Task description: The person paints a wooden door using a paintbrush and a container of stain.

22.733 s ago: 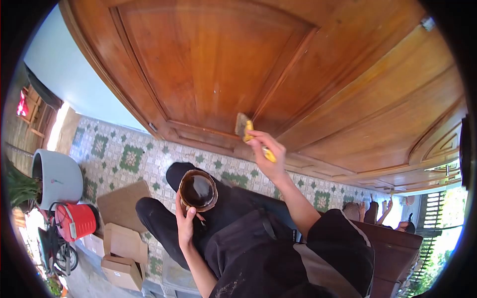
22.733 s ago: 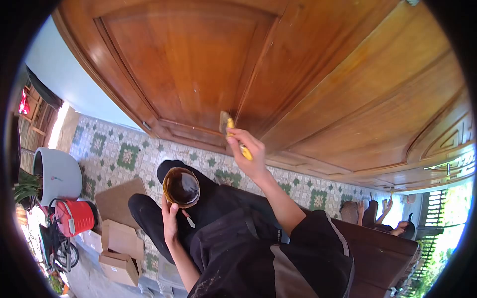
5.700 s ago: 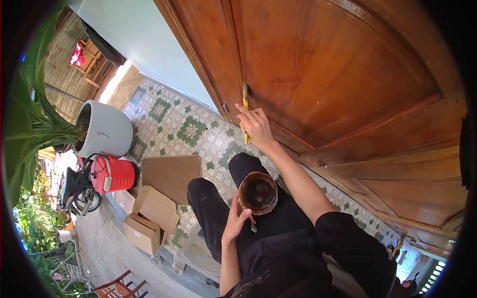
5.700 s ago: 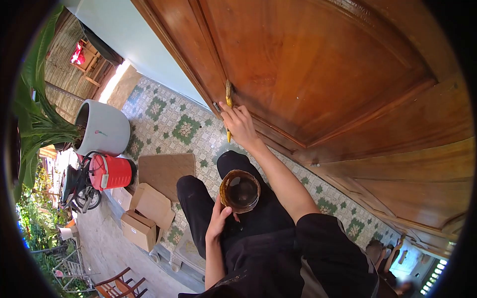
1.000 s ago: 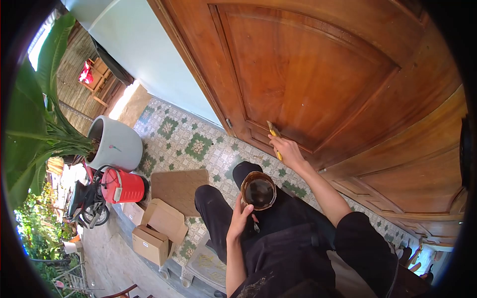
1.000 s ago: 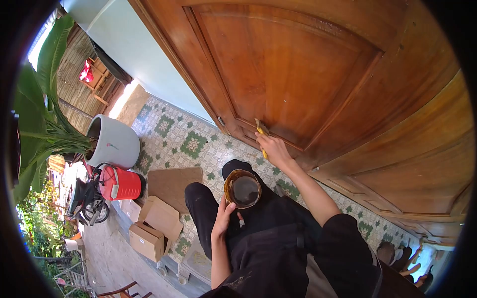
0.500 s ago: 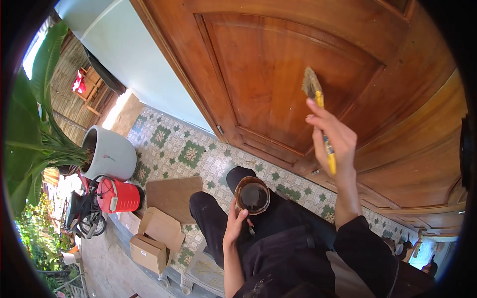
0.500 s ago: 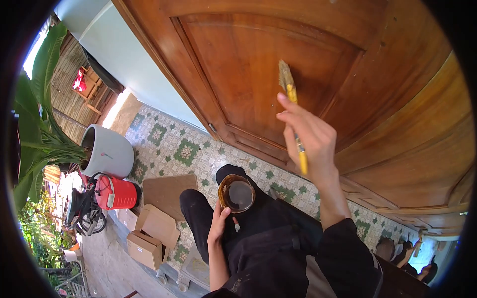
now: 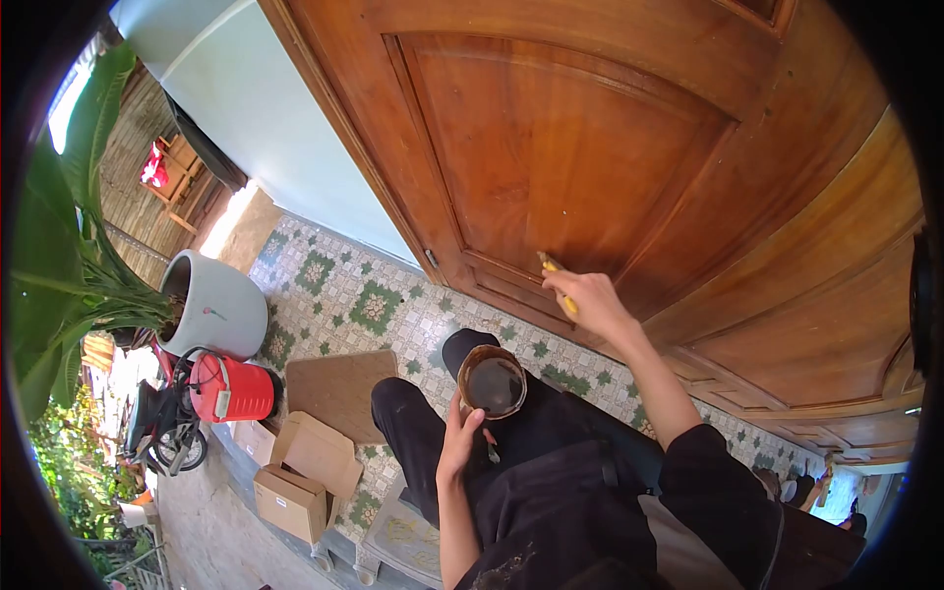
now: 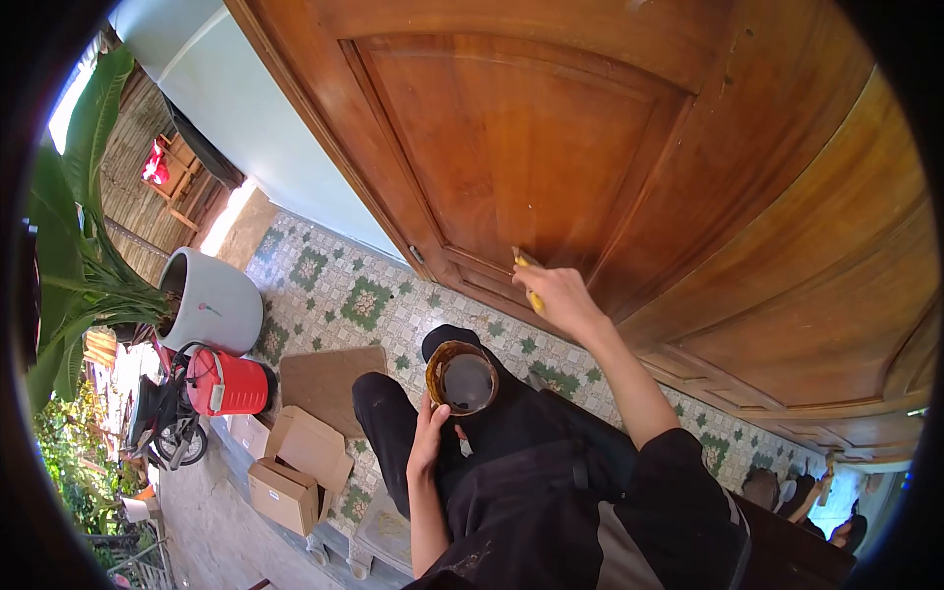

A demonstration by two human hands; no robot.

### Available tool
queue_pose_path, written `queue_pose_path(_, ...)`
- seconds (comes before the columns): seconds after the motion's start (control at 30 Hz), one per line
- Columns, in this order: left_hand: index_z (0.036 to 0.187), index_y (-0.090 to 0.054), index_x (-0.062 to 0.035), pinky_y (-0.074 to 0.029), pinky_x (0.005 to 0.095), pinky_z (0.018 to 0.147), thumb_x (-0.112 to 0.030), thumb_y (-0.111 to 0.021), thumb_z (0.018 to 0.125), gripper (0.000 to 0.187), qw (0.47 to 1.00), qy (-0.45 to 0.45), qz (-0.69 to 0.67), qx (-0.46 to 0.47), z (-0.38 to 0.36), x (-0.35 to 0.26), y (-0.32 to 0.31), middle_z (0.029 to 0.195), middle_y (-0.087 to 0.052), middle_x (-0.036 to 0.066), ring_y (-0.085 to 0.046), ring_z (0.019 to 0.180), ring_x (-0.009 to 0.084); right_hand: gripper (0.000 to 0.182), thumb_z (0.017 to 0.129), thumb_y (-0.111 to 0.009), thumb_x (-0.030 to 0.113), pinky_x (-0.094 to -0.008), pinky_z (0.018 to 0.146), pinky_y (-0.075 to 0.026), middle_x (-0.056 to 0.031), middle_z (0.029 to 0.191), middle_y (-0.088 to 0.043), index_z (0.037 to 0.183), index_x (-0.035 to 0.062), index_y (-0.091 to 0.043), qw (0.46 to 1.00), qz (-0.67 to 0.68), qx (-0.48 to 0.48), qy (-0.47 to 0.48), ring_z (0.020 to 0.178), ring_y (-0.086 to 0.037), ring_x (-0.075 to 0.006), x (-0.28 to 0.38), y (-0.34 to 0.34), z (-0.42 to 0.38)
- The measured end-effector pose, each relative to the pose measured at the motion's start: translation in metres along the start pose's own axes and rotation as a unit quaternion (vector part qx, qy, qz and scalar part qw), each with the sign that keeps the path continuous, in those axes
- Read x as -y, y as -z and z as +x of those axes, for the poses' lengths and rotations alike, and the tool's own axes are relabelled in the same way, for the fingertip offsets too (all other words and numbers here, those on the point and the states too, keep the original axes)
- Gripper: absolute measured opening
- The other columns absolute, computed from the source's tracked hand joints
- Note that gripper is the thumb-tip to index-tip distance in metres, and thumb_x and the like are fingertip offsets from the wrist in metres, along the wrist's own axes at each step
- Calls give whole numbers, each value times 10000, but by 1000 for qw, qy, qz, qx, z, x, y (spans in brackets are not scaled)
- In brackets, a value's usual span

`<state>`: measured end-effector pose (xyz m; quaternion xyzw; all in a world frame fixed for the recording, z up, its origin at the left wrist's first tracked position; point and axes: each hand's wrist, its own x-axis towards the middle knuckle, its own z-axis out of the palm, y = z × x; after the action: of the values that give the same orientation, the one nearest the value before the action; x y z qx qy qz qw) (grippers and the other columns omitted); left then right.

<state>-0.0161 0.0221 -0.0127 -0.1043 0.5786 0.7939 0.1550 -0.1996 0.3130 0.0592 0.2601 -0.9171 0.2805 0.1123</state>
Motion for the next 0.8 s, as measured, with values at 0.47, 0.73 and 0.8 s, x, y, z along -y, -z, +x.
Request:
queue_pose_path(0.47, 1507, -319, -35, -549, 300, 600, -323, -624, 965, 685, 1000, -21, 19, -7, 0, 0, -4, 1062, -603, 123, -613, 638, 172, 160, 740, -653, -62, -288, 609, -492, -121, 1078, -758, 877, 19, -672, 930, -114, -336, 97, 666, -680, -211, 82, 134, -5)
queue_pose_path(0.73, 1587, -147, -25, -551, 315, 625, -290, -658, 960, 850, 1000, -7, 14, 6, 0, 0, -1, 1072, -605, 152, -606, 683, 181, 162, 713, -690, -42, -309, 622, -505, -96, 1042, -756, 859, 24, -670, 950, -148, -267, 66, 683, -684, -230, 24, 29, -67)
queue_pose_path(0.8, 1589, -143, -28, -551, 315, 625, -289, -658, 961, 852, 1000, -12, 11, 10, 0, 2, -1, 1074, -605, 153, -607, 688, 183, 166, 693, -716, -28, -328, 656, -528, -96, 1096, -740, 842, 27, -666, 966, -135, -215, 41, 702, -678, -233, 13, 9, -82)
